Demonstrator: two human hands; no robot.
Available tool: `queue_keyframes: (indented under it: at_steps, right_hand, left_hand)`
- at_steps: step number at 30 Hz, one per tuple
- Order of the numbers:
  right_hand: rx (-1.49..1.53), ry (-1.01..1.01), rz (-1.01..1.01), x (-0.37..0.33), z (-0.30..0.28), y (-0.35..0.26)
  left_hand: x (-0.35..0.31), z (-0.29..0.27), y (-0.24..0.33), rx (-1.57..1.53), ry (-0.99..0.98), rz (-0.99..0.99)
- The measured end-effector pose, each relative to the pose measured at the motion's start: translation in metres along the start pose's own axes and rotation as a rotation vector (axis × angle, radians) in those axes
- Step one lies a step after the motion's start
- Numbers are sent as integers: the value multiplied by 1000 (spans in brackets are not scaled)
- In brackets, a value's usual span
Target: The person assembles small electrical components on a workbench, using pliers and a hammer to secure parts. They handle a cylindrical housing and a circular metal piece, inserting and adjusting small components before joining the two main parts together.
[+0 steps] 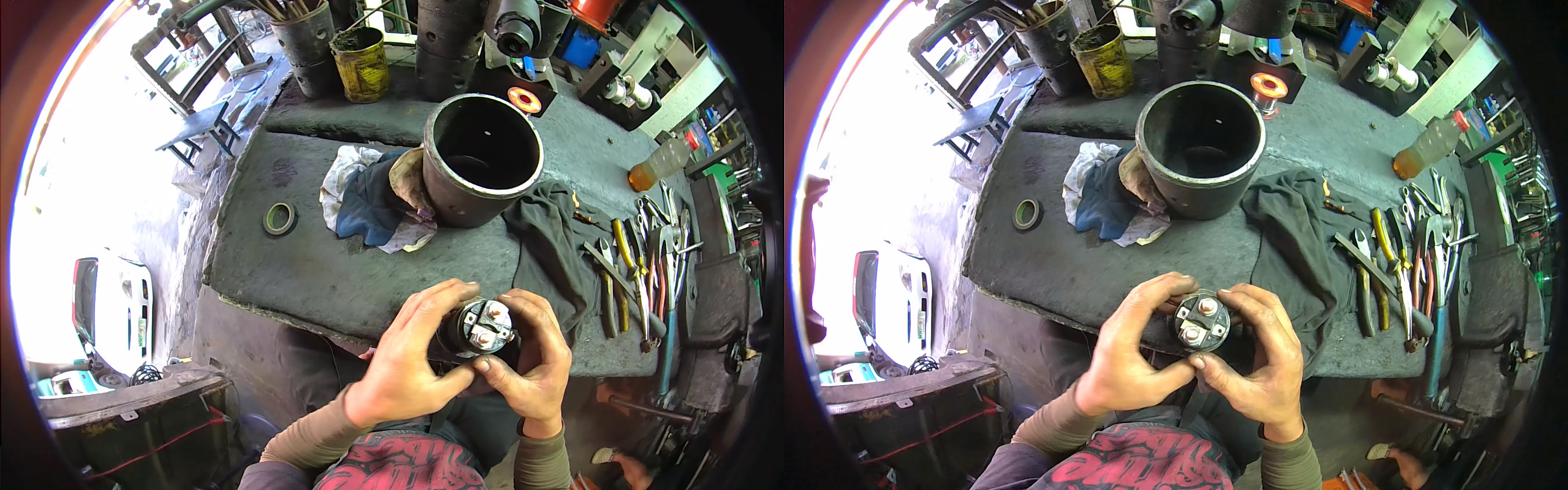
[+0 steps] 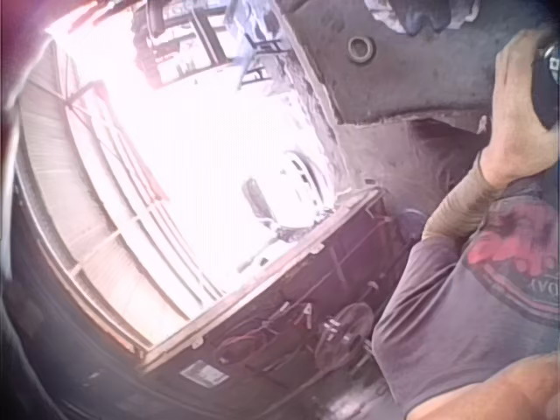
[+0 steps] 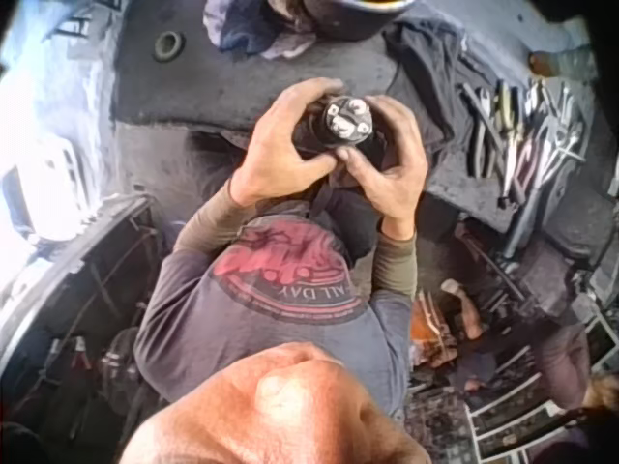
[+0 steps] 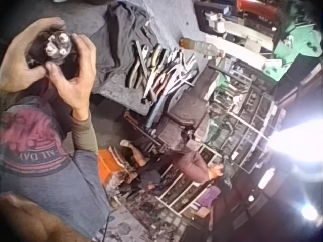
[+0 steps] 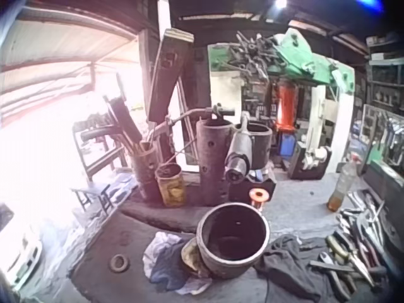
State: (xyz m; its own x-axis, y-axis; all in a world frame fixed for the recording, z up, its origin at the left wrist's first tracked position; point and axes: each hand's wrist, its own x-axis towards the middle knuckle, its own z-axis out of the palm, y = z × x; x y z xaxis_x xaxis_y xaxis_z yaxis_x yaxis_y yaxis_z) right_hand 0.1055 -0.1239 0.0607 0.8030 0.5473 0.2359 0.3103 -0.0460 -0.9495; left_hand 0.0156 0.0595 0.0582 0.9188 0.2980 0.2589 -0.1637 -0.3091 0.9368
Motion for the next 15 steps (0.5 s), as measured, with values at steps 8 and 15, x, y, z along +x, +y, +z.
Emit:
queue_keyframes:
  at_steps: [8,15]
  right_hand:
    - [218,32,0,-5,-1,16]
    - [159,-5,-21,0,-7,21]
  left_hand:
    - [33,-29,14,0,-325,95]
    - [38,-26,8,-5,-323,123]
